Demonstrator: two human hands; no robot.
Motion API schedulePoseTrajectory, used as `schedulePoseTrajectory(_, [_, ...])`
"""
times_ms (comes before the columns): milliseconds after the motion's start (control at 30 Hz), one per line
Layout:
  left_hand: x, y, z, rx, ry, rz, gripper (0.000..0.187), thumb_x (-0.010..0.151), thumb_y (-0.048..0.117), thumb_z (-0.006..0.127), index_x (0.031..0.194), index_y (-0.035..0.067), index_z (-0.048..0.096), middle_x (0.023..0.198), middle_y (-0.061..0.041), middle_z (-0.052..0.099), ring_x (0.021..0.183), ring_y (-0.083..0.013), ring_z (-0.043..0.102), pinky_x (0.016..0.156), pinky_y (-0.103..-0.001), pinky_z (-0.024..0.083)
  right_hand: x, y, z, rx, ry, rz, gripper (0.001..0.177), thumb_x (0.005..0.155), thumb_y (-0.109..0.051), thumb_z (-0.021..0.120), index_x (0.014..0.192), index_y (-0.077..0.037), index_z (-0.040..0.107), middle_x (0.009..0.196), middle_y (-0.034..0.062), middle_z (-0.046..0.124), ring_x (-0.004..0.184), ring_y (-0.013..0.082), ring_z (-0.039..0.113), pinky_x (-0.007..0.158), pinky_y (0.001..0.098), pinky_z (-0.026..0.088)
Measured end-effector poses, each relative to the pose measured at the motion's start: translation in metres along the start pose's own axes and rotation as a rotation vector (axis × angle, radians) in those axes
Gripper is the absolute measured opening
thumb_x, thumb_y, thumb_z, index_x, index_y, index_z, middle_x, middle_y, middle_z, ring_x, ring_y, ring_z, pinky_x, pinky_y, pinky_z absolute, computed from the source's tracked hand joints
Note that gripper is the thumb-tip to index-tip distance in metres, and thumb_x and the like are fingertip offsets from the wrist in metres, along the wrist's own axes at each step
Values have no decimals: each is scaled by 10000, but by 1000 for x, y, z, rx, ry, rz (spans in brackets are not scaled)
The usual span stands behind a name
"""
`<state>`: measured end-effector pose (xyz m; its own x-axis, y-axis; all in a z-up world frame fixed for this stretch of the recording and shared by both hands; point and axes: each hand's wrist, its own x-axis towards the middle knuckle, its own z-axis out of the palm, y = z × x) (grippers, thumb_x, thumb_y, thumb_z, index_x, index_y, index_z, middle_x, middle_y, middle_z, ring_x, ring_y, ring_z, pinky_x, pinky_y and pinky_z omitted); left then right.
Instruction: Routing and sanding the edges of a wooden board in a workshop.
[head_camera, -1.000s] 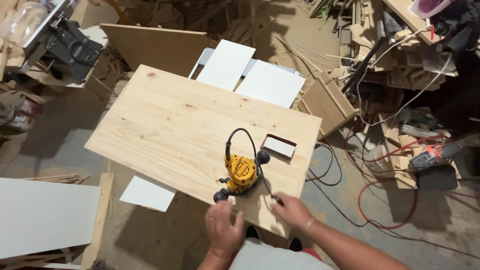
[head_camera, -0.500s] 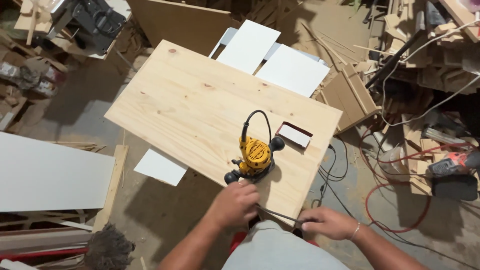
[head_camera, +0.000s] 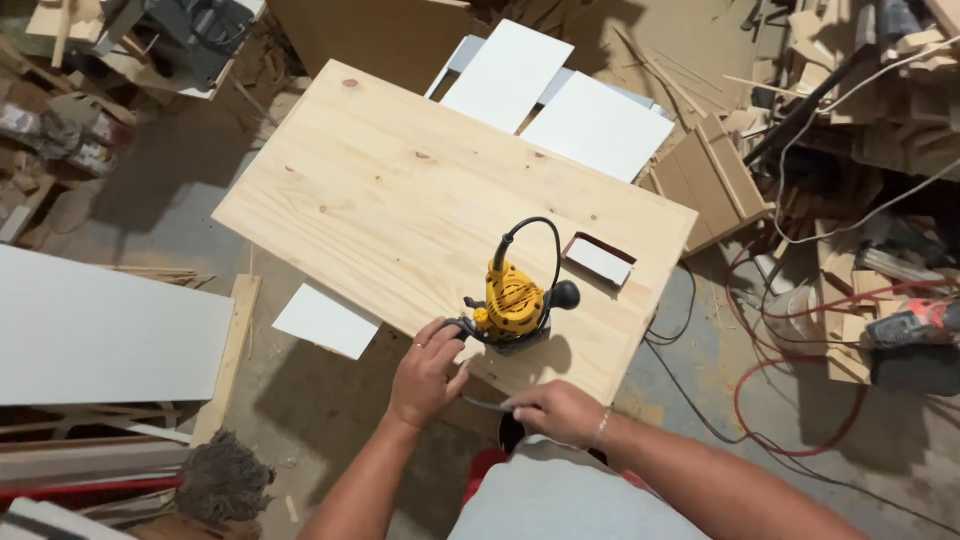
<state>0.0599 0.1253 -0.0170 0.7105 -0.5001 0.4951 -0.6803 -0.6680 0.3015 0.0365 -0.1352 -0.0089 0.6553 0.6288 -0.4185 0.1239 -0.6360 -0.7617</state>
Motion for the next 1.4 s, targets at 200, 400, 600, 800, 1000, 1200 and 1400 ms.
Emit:
schedulePoseTrajectory(200, [-9, -6, 26, 50, 227, -138, 309, 807, 233, 761, 1077, 98, 693, 1138, -77, 712, 1137, -282, 670, 1075, -386, 543, 22, 81, -16, -76, 0, 279, 455, 950, -520, 645, 802, -100, 735, 727, 126, 711, 744, 336, 674, 746, 435, 524])
schedulePoseTrajectory(400, [-3, -2, 34, 45, 348, -202, 263, 865, 282, 761, 1053, 101, 730, 1050, -65, 730, 1053, -260, 695, 1055, -379, 558, -34, 140, -61, 170, -219, 364, 317, 888, -476, 713, 814, -171, 756, 727, 10, 707, 772, 172, 676, 806, 360, 551])
schedulePoseTrajectory(600, [-1, 1, 48, 42, 467, -259, 154, 886, 224, 740, 991, 113, 749, 988, -39, 743, 997, -235, 716, 1031, -357, 572, -67, 145, -102, 118, 44, 538, 291, 945, -360, 693, 933, -119, 855, 724, 41, 700, 712, 186, 643, 768, 349, 539])
schedulePoseTrajectory(800, [0, 4, 50, 75, 488, -241, 210, 862, 277, 763, 999, 118, 757, 1027, -49, 746, 1025, -265, 707, 1022, -387, 571, -16, 53, -156, 2, 430, 378, 402, 932, -492, 660, 921, -104, 762, 887, 147, 764, 956, 362, 708, 896, 457, 542])
schedulePoseTrajectory(1000, [-11, 2, 68, 340, 429, -313, 254, 882, 421, 711, 1044, 225, 725, 1107, 32, 712, 1067, -226, 629, 943, -427, 487, 60, 74, -151, -94, 519, 316, 340, 900, -519, 693, 1002, -204, 769, 971, 66, 778, 1042, 306, 724, 944, 422, 557])
schedulePoseTrajectory(1200, [16, 7, 38, -50, 376, -488, 64, 933, 137, 660, 922, 82, 690, 915, -56, 719, 853, -290, 631, 906, -443, 503, 62, 68, -122, 353, 380, 527, 248, 1034, -354, 613, 954, -151, 732, 870, 7, 688, 740, 107, 559, 699, 228, 489])
schedulePoseTrajectory(1400, [26, 0, 44, -615, 192, -1172, 308, 907, 332, 651, 1106, 98, 667, 1031, -101, 690, 867, -264, 689, 736, -394, 557, 44, 53, -52, 311, 461, 604, 276, 1109, -241, 419, 1145, -128, 667, 813, 5, 638, 658, 96, 565, 541, 206, 468])
